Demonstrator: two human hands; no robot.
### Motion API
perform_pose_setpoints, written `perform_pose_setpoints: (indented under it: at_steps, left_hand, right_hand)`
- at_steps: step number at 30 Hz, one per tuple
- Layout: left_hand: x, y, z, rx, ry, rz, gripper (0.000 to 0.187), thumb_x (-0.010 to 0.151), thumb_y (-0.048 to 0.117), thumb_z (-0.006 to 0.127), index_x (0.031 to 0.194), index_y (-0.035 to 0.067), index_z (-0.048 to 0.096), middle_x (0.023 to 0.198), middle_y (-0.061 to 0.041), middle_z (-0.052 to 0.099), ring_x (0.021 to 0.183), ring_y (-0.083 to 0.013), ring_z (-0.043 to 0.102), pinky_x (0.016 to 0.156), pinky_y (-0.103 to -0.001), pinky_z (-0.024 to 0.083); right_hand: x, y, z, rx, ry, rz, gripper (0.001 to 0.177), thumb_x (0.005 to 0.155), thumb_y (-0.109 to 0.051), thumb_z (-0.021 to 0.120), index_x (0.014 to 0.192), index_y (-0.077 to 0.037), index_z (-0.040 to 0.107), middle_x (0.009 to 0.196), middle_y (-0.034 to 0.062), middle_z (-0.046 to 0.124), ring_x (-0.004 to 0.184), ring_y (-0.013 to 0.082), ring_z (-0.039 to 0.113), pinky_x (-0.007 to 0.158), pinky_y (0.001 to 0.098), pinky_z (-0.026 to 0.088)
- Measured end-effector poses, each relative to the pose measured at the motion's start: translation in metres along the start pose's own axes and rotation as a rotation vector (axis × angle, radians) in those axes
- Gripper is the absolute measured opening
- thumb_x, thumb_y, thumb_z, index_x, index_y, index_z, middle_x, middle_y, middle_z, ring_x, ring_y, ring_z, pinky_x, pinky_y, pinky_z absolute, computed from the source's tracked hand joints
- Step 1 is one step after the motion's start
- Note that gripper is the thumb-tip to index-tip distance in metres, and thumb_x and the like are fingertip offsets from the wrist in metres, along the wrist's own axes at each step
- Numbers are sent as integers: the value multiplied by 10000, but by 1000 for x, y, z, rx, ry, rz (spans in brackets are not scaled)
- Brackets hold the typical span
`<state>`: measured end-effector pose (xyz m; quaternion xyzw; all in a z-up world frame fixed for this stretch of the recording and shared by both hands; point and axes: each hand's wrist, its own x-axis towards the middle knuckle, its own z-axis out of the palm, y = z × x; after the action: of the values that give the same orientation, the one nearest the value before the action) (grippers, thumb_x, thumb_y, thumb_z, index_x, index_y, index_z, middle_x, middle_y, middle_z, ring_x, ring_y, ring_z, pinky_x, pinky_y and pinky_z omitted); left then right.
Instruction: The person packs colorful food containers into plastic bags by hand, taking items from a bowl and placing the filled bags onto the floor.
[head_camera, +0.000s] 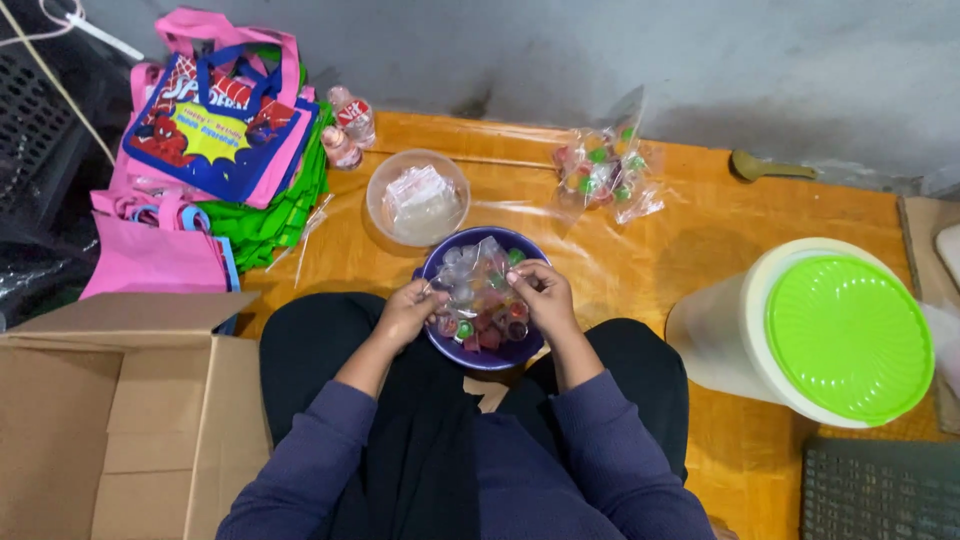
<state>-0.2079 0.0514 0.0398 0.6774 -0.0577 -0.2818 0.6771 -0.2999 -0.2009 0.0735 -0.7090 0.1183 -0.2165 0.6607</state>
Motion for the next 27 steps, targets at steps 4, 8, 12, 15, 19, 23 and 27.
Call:
perform_pose_setpoints:
  at_steps: [4,8,12,15,19,23,27]
  left_hand:
    - [3,-5,-6,19,27,13,137,900,157,742,801,88,678,674,-110,724,516,-103,633,445,-187,490]
    - [-7,12,-5,-63,39,18,121,881,101,792,985,64,741,768,-92,723,653,-116,675,614,-240,578]
    - [-18,38,-2,-132,57,-41,211,892,108,790,1087,56,727,856,-44,721,730,-80,677,636,-171,581]
    - [2,1,-12,-100,52,-60,147,923,152,778,999,39,721,770,-70,698,670,-108,673,587,-177,576]
    - [-1,15,-8,-127,59,-100,117,961,177,724,930,71,687,716,-24,633,617,-63,619,544,-152,546]
    - [-9,35,-4,-219,64,-184,169,984,243,702,1014,79,672,828,-55,694,740,-111,708,669,-197,591]
    - [-9,32,-7,-173,64,-198,226,977,283,725,997,63,673,818,-68,708,712,-114,707,667,-198,592]
  right_hand:
    - [-1,-18,-1,74,1,7,116,845,-40,834,842,-24,720,952,99,726,857,137,638,802,268,512]
    - [-1,-26,-6,52,-29,-17,129,840,-30,845,829,4,720,913,121,716,807,156,654,757,286,532]
    - [6,-37,-15,-88,-82,-58,98,800,-44,871,811,-33,774,877,108,756,790,192,720,727,292,524]
    - [7,-33,-20,-166,-99,-54,98,783,-76,883,819,-61,793,868,94,760,781,186,700,735,301,516]
    - [7,-25,-18,-155,-93,-29,115,768,-72,882,822,-48,782,865,96,759,770,178,681,717,306,506]
    - [7,-20,-16,40,-163,193,60,910,-68,766,940,-31,729,756,59,729,640,100,654,572,247,552]
    - [9,-10,-13,123,-196,208,43,979,-71,676,966,-30,680,634,102,691,505,148,672,461,236,549]
